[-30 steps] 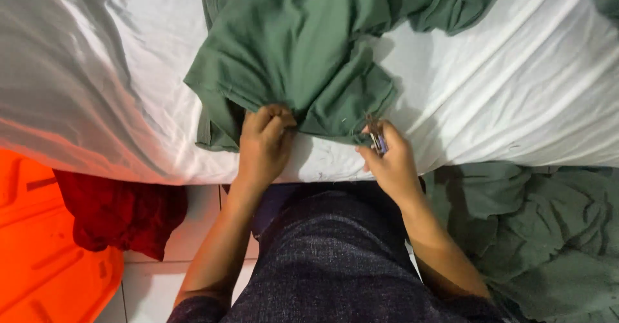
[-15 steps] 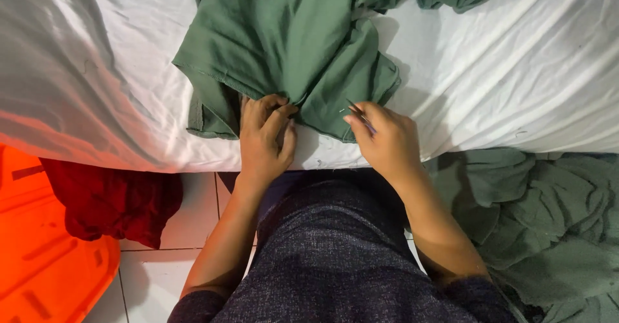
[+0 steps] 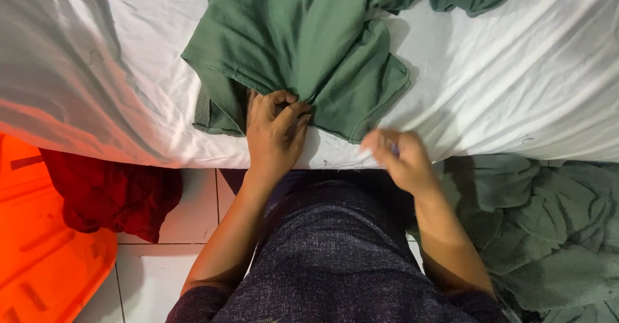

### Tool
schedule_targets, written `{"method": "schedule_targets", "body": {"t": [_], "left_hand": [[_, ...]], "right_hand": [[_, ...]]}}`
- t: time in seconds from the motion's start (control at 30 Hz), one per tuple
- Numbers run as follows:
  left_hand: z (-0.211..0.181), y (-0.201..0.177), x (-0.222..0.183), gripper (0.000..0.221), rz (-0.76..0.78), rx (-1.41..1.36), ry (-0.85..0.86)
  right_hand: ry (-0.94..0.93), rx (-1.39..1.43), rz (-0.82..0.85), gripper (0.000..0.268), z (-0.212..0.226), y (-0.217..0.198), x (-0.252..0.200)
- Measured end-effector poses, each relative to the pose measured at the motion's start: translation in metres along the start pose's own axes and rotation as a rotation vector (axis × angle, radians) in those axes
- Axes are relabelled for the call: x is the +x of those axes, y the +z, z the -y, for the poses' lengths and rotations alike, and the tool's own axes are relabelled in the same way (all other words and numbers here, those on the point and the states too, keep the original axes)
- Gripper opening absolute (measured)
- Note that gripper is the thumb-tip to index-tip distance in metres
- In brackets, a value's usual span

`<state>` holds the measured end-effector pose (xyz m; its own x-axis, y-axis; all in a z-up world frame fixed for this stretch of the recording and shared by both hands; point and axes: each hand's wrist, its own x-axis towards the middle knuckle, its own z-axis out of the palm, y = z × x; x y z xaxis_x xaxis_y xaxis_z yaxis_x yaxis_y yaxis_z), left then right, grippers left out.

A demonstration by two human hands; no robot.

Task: A person is performing quality control on a green garment by inspecting seams and using a thread trimmer to remove loose threads.

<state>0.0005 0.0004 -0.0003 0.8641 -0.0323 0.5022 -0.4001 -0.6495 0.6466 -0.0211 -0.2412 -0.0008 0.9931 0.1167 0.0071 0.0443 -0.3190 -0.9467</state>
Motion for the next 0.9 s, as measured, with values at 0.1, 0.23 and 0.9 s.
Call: {"method": "schedule_targets", "body": {"t": [0.1,0.23,0.9], "left_hand": [[0.003,0.005,-0.004,0.012,0.03,-0.038,-0.054],[0.0,0.018,-0.004,0.014,0.004,0.019,-0.084],[-0.004,0.01,-0.017,0.014,-0.113,0.091,-0.066]], "right_hand": [[-0.048,0.151,0.401,0.022,0.001,-0.005,-0.013],[-0.168,-0.063,0.176,0.006,-0.01,-0.002,-0.008],[-0.192,-0.149,-0.085,0.013,0.003,0.004,-0.001]]}}
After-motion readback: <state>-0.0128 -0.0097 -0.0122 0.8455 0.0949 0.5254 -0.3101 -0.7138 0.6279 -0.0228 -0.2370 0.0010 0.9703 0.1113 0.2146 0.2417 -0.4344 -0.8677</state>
